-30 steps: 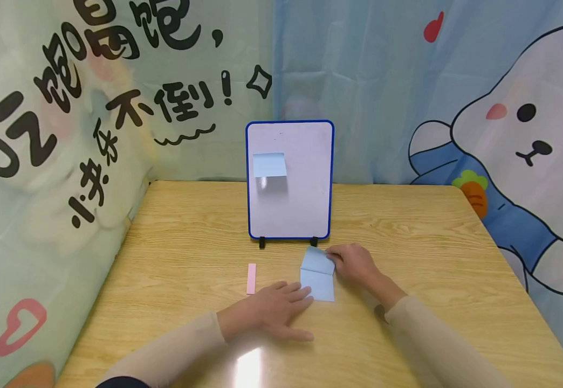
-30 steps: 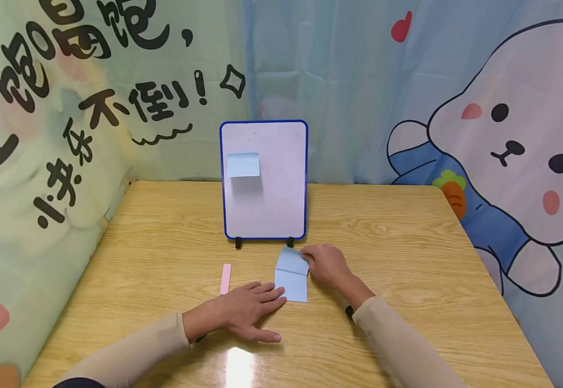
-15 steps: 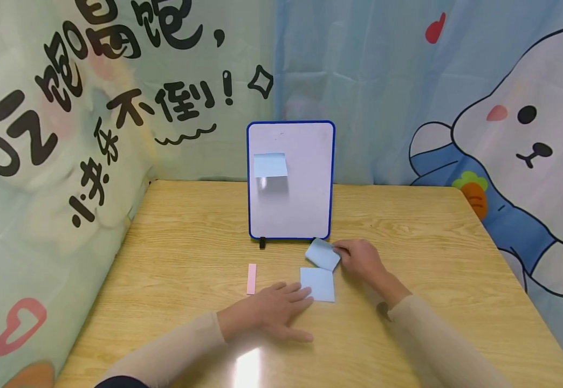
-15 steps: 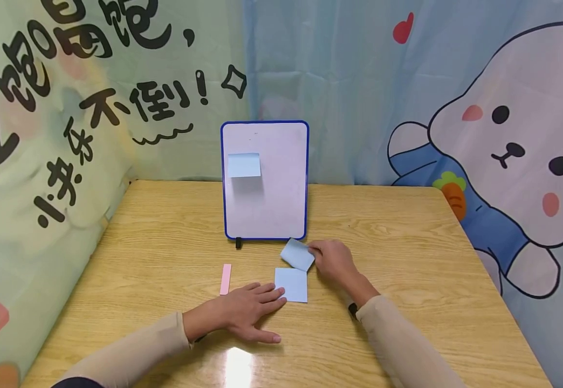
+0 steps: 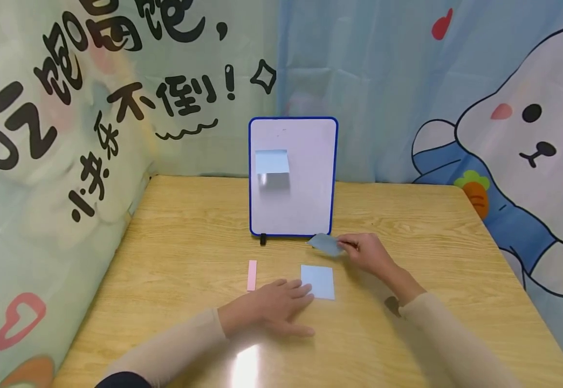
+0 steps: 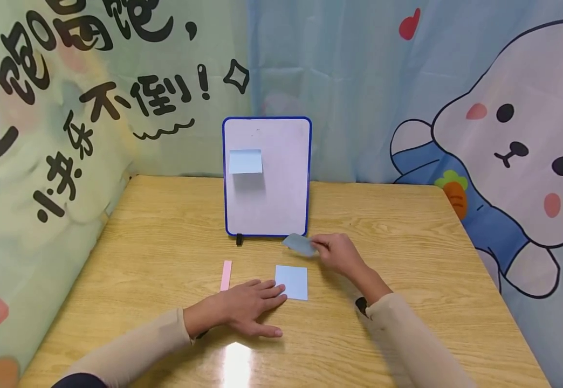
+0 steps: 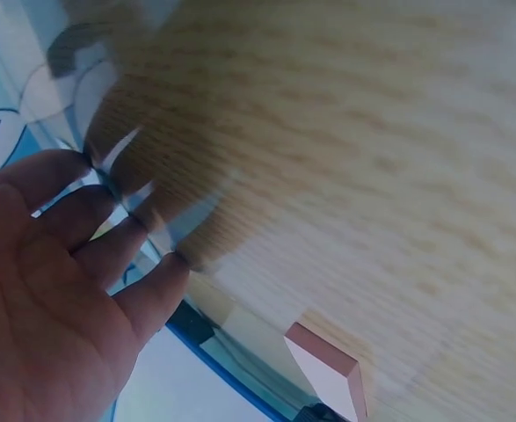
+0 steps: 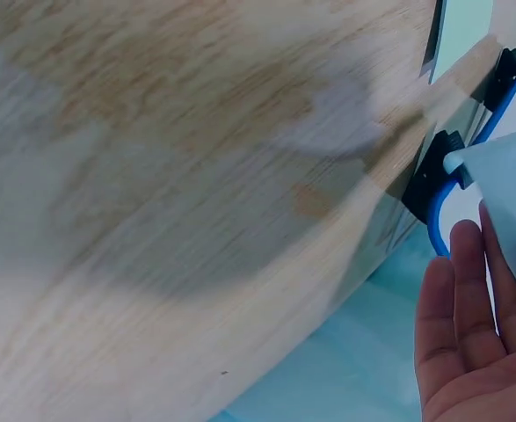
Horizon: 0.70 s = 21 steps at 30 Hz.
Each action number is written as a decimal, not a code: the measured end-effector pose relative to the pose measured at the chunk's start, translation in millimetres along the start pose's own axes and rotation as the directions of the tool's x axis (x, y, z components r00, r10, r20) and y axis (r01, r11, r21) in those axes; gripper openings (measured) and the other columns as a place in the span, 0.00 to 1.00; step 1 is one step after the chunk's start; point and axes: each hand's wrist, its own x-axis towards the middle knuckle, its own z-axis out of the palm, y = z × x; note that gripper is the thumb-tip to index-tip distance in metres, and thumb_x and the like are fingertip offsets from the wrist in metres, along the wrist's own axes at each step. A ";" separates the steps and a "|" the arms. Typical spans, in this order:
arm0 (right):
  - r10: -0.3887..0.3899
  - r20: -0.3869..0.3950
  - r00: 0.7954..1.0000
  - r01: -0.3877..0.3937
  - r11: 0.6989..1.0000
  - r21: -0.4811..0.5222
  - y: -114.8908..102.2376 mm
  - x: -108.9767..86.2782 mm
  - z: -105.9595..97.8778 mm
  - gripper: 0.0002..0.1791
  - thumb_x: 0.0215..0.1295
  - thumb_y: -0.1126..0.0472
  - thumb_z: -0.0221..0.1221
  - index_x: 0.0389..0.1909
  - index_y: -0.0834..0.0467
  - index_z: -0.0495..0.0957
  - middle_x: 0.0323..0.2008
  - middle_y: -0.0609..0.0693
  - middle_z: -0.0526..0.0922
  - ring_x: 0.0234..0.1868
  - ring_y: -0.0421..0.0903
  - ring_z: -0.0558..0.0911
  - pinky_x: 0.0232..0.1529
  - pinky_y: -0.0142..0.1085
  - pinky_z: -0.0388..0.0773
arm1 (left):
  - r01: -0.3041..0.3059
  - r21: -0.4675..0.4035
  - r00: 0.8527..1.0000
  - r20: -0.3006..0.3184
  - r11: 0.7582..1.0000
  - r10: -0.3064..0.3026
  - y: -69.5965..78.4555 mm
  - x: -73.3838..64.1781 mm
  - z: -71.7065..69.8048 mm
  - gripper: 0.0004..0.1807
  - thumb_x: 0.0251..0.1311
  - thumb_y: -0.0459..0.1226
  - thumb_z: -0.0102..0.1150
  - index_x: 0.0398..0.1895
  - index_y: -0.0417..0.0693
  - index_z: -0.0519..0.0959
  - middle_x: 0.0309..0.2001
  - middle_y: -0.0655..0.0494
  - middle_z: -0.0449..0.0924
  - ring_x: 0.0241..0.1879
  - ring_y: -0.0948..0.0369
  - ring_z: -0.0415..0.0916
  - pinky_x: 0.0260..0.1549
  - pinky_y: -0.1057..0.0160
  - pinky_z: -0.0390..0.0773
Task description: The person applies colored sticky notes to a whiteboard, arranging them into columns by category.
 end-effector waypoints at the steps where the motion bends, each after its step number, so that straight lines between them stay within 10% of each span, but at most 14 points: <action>1: -0.008 0.005 1.000 0.008 1.000 -0.003 -0.7 0.0 -0.1 0.10 0.66 0.69 0.61 0.45 0.66 0.86 0.42 0.62 0.88 0.27 0.41 0.77 0.27 0.29 0.71 | 0.002 -0.002 1.000 0.003 1.000 -0.002 0.3 -0.1 -0.9 0.47 0.65 0.72 0.31 0.78 0.54 0.56 0.78 0.55 0.52 0.78 0.53 0.50 0.74 0.50 0.56; 21: -0.122 0.073 0.990 0.132 0.979 -0.155 -19.4 21.6 -18.1 0.15 0.70 0.71 0.53 0.53 0.64 0.82 0.39 0.62 0.88 0.19 0.41 0.67 0.27 0.36 0.68 | 0.008 -0.017 1.000 0.016 1.000 -0.008 -1.8 4.9 -3.6 0.45 0.65 0.71 0.33 0.76 0.56 0.60 0.78 0.57 0.54 0.77 0.54 0.52 0.72 0.50 0.59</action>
